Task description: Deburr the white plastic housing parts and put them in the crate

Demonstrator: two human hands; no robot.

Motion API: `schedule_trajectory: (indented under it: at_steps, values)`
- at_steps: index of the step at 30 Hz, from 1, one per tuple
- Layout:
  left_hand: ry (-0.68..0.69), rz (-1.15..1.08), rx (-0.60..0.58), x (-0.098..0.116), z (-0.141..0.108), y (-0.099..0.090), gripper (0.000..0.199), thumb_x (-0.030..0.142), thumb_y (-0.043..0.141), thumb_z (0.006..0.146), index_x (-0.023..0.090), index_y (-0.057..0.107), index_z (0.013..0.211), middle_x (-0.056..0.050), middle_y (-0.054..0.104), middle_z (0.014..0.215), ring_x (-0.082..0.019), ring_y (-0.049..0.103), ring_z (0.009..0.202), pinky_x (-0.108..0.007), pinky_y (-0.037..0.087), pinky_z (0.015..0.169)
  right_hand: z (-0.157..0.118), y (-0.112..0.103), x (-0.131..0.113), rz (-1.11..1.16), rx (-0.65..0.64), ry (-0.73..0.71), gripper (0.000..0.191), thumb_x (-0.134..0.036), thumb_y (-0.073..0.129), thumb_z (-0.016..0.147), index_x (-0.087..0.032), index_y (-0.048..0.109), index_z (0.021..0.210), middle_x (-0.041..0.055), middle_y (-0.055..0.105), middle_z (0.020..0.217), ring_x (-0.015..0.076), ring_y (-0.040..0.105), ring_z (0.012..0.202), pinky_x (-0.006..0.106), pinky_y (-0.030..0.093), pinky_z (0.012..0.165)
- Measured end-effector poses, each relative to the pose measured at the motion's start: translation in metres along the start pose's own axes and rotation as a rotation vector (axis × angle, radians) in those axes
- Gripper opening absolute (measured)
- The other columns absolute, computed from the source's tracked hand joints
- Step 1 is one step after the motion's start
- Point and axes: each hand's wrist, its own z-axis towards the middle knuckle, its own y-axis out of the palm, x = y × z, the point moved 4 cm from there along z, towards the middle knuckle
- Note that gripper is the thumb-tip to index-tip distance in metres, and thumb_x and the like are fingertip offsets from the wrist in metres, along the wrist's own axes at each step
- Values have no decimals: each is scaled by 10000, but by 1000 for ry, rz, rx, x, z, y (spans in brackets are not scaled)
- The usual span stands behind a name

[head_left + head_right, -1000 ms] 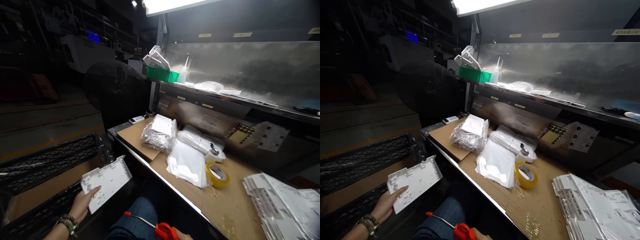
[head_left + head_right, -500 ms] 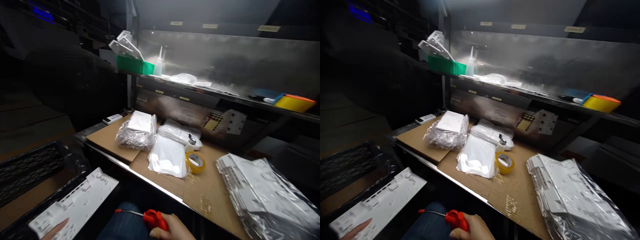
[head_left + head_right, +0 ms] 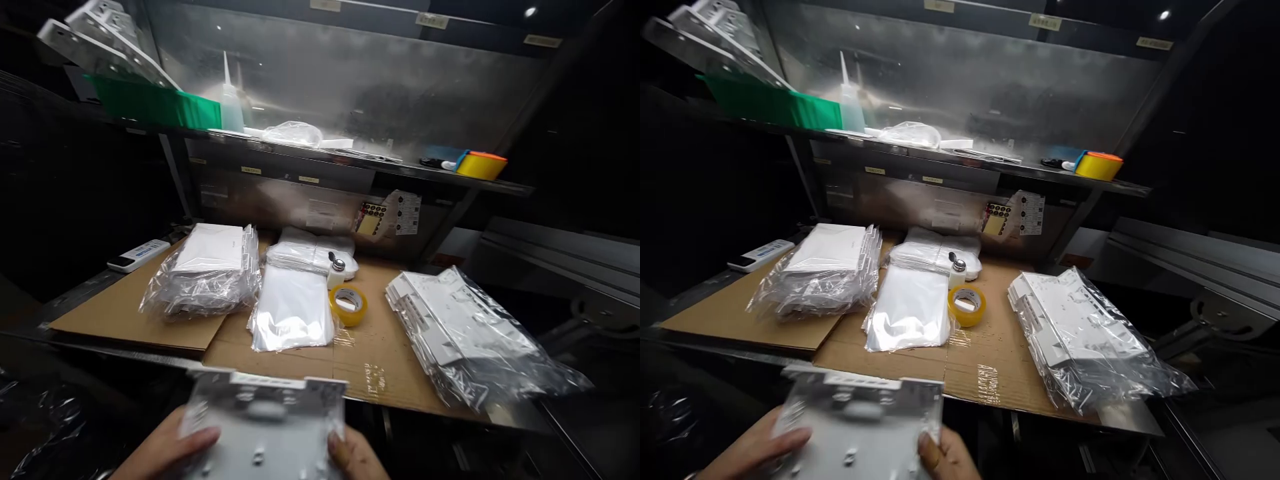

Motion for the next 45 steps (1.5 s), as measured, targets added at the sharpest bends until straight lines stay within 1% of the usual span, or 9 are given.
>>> schedule_trajectory:
  at_steps: [3,6,9,14,18,23,29,37,45]
  values:
    - [403,497,-320,45,27,72,542,662,617,854,146,777,901,-135,748,802,-321,695,768,-390,570,750,-24,-44,-13,233,350,8,713,-729,751,718,-116,738,1082,161,787,913,361,746,967,499,562,912]
    - [633,712,-309,66,59,119,376,553,585,899,213,745,915,-109,726,934,-309,656,911,-403,531,891,-54,-84,-26,459,630,-58,706,-645,806,721,-125,703,1188,181,787,1028,377,730,1049,527,543,967]
    - [816,907,-299,59,89,140,282,446,607,867,230,693,1027,-121,672,1040,-346,565,1091,-487,432,1025,-79,-107,-39,559,796,-162,803,-581,840,723,-171,602,1370,170,758,1178,379,702,1128,544,514,1027]
    - [913,1161,-339,37,119,141,261,351,379,972,232,606,1019,-104,647,896,-303,579,877,-432,468,801,-95,-119,-47,592,928,-283,903,-583,808,767,-211,459,1512,155,728,1259,370,690,1163,559,484,1076]
    - [912,1207,-345,53,127,140,202,346,383,976,242,556,964,-61,665,856,-257,590,774,-383,439,752,-97,-122,-44,597,962,-295,947,-589,804,768,-210,412,1542,158,722,1269,369,695,1156,557,484,1079]
    - [777,1128,-472,79,141,144,247,284,432,898,241,658,810,-48,732,998,-246,663,965,-356,460,884,-95,-126,-39,565,956,-262,1008,-580,830,743,-190,380,1556,169,720,1267,377,703,1139,551,502,1061]
    - [546,972,-534,87,154,142,267,439,639,823,221,741,937,-71,770,1014,-281,687,1001,-382,481,913,-89,-130,-31,568,976,-144,1052,-615,810,750,-170,331,1575,170,754,1188,369,730,1083,533,539,1020]
    - [363,696,-607,86,163,142,399,434,827,665,189,582,863,28,646,678,-161,617,647,-278,445,628,-77,-142,-14,481,984,-55,841,-672,749,763,-160,590,1411,139,789,1092,380,720,1105,525,572,974]
    - [375,572,-543,96,166,142,472,229,902,556,199,531,847,106,456,720,-139,628,693,-297,489,708,-47,-121,-23,490,811,-138,653,-570,845,693,-197,738,1218,115,805,1024,391,737,1042,523,600,889]
